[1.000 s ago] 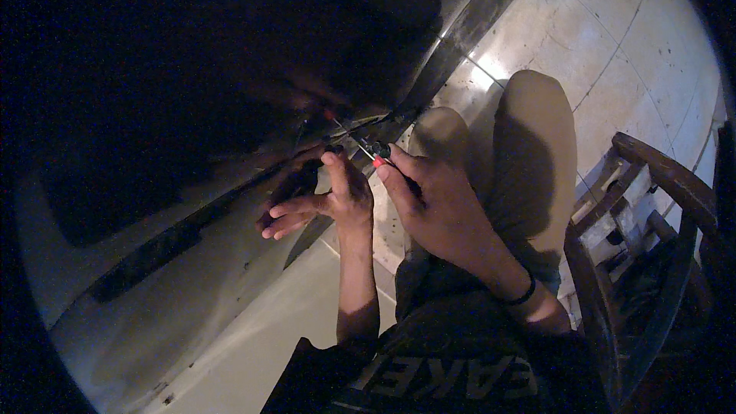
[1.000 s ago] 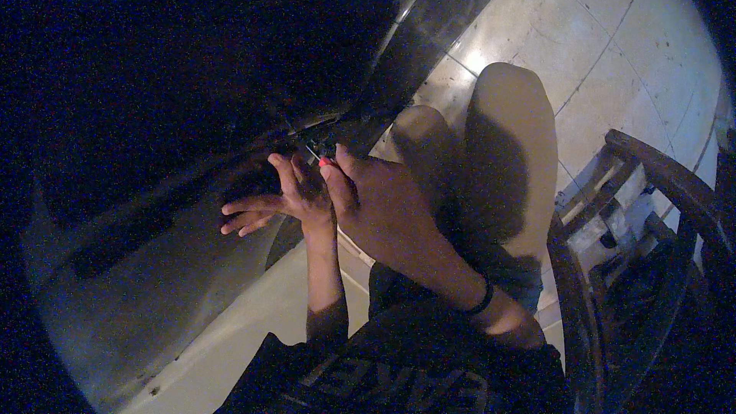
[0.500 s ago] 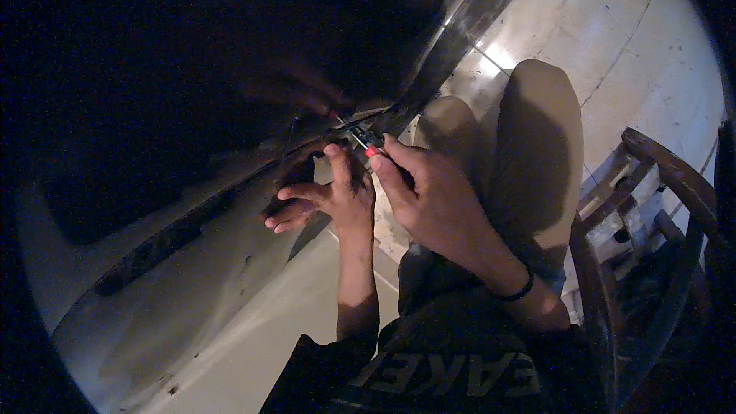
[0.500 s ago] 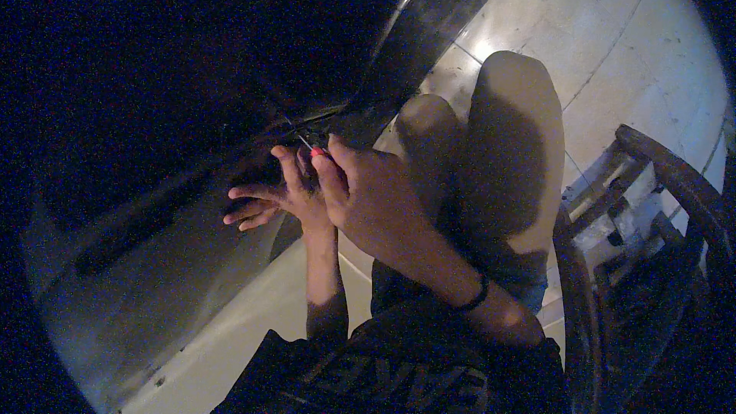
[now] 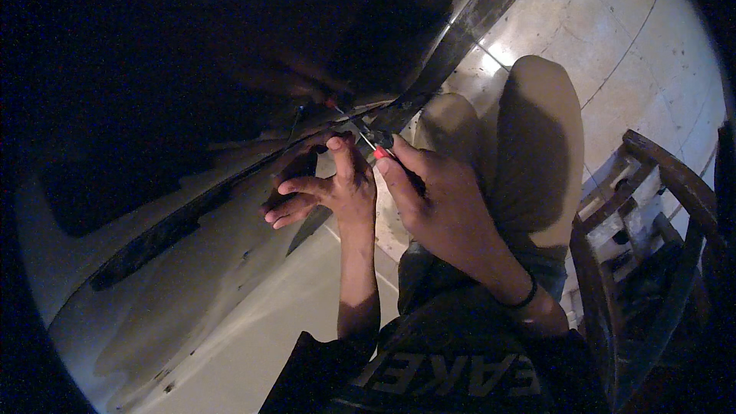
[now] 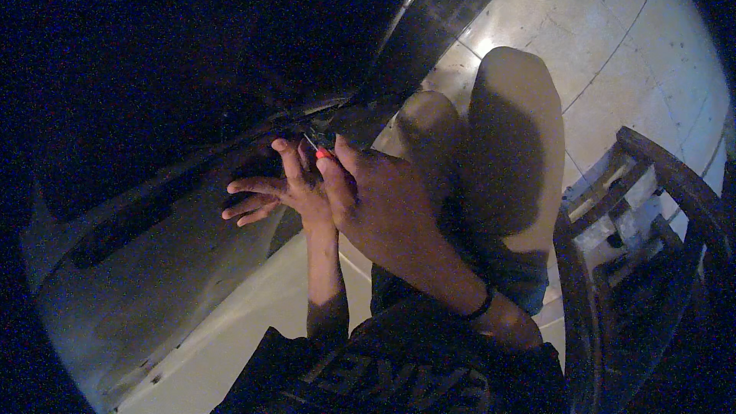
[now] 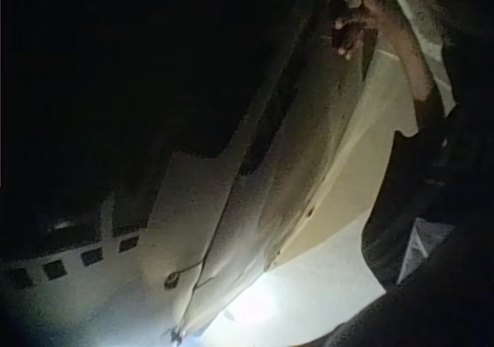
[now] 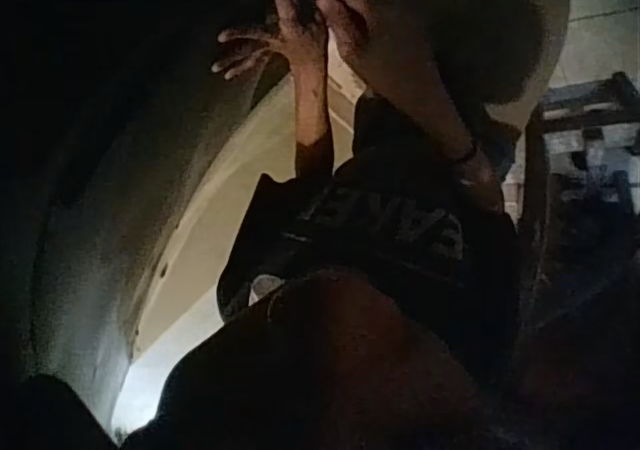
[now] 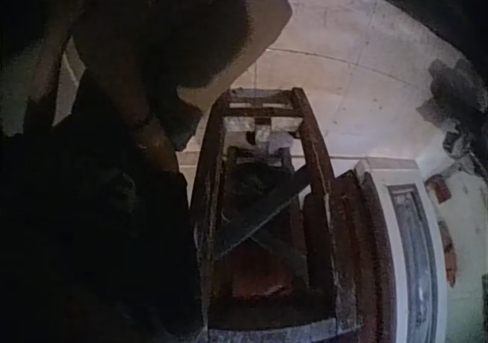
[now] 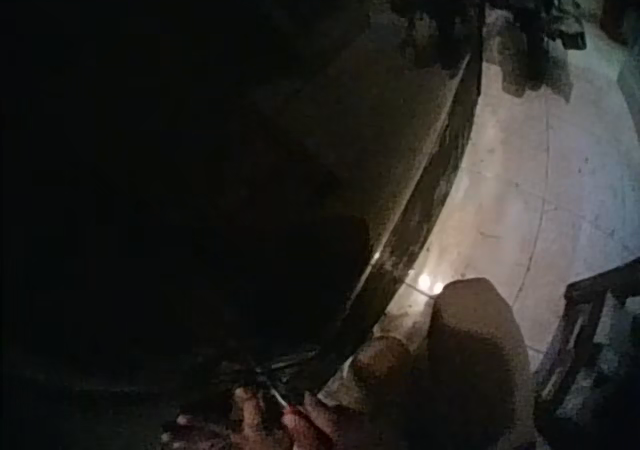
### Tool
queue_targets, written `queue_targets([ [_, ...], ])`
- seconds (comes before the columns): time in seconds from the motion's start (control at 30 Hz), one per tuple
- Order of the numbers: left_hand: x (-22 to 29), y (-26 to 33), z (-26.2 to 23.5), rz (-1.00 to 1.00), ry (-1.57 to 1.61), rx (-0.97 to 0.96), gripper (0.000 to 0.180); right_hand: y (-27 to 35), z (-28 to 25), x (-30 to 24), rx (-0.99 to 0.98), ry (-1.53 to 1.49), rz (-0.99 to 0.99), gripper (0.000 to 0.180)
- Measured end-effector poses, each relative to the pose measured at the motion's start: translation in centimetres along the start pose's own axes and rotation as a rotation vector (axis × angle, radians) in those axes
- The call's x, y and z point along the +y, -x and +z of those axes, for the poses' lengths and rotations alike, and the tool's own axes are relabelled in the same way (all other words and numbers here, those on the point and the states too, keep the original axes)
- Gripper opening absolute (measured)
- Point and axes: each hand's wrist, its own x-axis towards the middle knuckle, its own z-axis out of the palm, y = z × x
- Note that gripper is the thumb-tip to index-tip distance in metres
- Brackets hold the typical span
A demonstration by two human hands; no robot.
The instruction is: The person applies a dark protective film onto a surface, smoothing it out with their hands and cutting the excess using a utility knife.
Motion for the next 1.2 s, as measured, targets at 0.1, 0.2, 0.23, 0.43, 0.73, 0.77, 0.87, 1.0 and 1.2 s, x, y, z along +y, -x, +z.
queue_targets([
  [0.1,0.4,-0.5,-0.3,-0.007,0.014,0.019,0.071,-0.1,-0.2,-0.5,-0.044,-0.023,0.060,0.025],
  [0.2,1.0,-0.1,-0.4,-0.032,0.024,0.006,0.068,0.0,0.2,-0.2,0.037,0.024,-0.013,0.024],
  [0.23,1.2,0.0,-0.3,-0.051,0.046,0.012,0.067,-0.2,0.3,-0.3,0.030,0.037,-0.020,0.024],
  [0.43,4.7,1.4,0.9,-0.450,0.386,0.098,0.078,-1.0,0.1,-0.6,-0.070,-0.012,0.013,0.039],
  [0.73,5.3,1.2,0.4,-0.573,0.493,0.035,0.095,-0.7,-0.1,-0.6,-0.063,-0.013,0.053,0.030],
  [0.77,5.3,1.2,0.4,-0.579,0.495,0.032,0.097,-0.7,-0.2,-0.6,-0.060,0.028,0.040,0.031],
  [0.87,5.4,1.4,0.5,-0.600,0.499,0.012,0.103,0.2,-0.5,-0.4,-0.031,0.025,-0.004,0.033],
  [1.0,5.6,0.8,0.3,-0.553,0.452,0.015,0.111,0.0,-0.7,0.8,-0.115,-0.007,0.051,0.031],
  [1.2,5.6,1.7,2.2,-0.467,0.385,0.050,0.081,-1.1,-0.4,0.3,-0.134,-0.043,0.037,0.030],
])
